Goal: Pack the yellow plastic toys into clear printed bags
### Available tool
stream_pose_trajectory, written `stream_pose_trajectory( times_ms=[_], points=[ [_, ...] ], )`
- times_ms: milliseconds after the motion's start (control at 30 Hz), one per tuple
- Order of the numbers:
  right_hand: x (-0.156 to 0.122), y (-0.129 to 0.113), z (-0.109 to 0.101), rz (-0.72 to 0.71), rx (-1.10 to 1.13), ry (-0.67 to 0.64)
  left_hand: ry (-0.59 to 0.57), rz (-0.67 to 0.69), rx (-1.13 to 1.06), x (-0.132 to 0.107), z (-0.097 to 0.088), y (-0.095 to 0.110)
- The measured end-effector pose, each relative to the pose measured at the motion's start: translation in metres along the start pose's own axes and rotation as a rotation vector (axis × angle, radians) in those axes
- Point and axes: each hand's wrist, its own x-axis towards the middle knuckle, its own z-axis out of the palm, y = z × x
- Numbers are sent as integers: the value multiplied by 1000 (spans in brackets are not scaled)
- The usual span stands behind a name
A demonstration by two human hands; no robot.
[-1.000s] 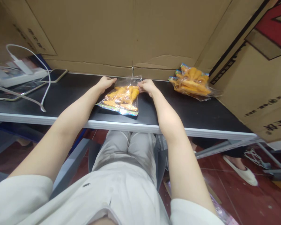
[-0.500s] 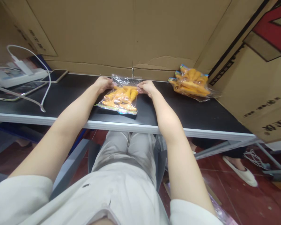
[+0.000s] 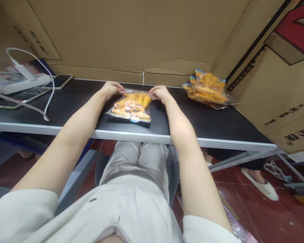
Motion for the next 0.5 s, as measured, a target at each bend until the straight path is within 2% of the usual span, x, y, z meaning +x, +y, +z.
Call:
stream_pose_trajectory(
  times_ms=[167,500],
  points=[
    [9,4,-2,-149,-201,-24,-26,123,214,0,-1,-3],
    [5,7,-1,-217,-253,-39,-89,265,478,2,-2,9]
  ],
)
